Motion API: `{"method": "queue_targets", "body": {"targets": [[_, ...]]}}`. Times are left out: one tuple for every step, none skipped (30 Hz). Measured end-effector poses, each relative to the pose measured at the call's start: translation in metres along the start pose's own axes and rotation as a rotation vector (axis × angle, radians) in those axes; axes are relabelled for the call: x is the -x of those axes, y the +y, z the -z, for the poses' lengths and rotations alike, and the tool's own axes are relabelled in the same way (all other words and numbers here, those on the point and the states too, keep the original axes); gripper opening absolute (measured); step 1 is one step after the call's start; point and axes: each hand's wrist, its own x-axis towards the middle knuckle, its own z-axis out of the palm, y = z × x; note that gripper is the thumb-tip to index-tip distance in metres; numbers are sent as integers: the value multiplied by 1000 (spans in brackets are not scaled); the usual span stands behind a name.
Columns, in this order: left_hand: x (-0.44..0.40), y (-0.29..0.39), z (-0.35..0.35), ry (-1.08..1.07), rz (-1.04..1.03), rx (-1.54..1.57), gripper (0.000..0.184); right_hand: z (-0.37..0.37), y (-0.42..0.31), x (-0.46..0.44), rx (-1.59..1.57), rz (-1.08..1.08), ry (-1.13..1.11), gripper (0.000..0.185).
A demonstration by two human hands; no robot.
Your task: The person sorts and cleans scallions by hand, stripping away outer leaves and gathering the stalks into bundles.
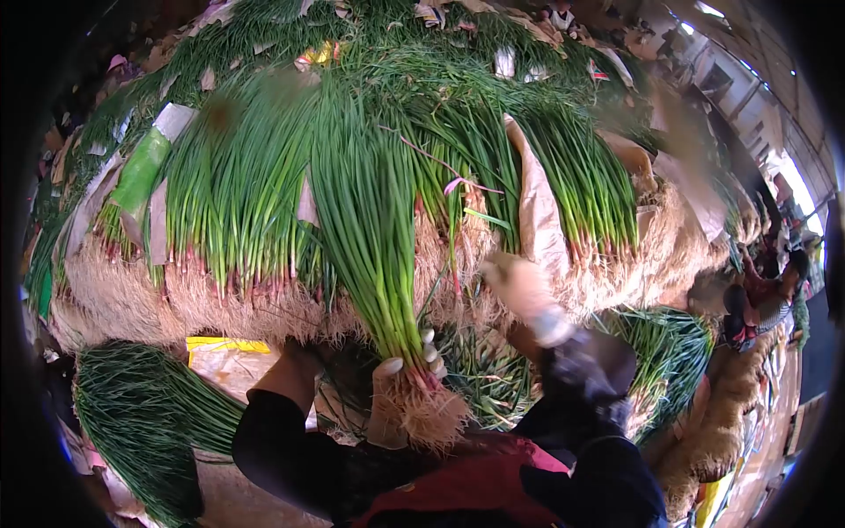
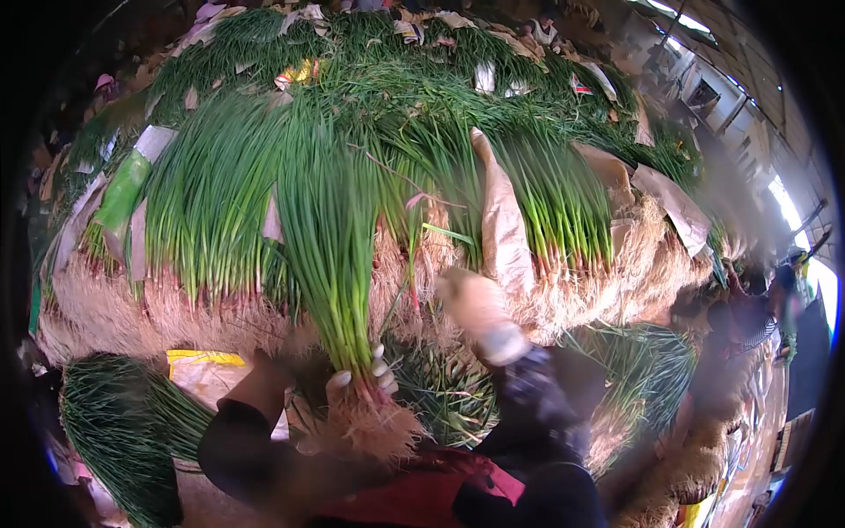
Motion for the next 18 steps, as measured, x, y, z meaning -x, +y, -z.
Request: {"method": "queue_targets", "body": {"targets": [[0,-6,-6,60,-26,-19,57,11,-58,-34,42,-210,-235,38],[2,-10,-9,121,-50,-35,57,-24,-51,-66,47,-220,-192,46],[3,-12,7,107,-66,-4,55,-52,-43,-91,83,-264,-120,46],[5,-12,8,125,-96,-30,54,-77,-28,-109,123,-315,-42,45],[6,-10,6,140,-115,-55,53,-105,-3,-122,110,-235,107,49],[2,-10,2,152,-131,-74,52,-129,24,-124,-202,-161,127,55],[1,-15,-36,274,-202,-157,49,-152,51,-125,-516,-87,128,61],[1,-17,-42,308,-170,-208,49,-122,34,-98,-865,-161,-191,68],[1,-18,-45,342,-145,-260,49,-71,-1,-59,-848,-100,-282,70],[5,-16,-41,387,-102,-274,49,-59,-19,-39,-854,-289,-527,76],[10,-14,-38,430,-59,-287,49,-51,-49,-7,-928,-241,-465,74],[15,-13,-34,472,-15,-297,49,-73,-50,8,-619,-273,-470,51],[18,-12,-32,498,20,-311,49,-65,-61,21,-708,-328,-441,47],[19,-12,-29,497,39,-311,50,-54,-73,33,-799,-381,-413,42],[19,-12,-27,483,50,-319,50,-45,-82,39,-815,-407,-369,30],[19,-13,-25,468,56,-326,50,-55,-81,40,-639,-209,-201,31],[18,-13,-23,455,57,-328,50,-73,-75,42,-459,-13,-33,31],[17,-14,-21,437,60,-328,50,-86,-71,42,-275,181,136,32]]}}
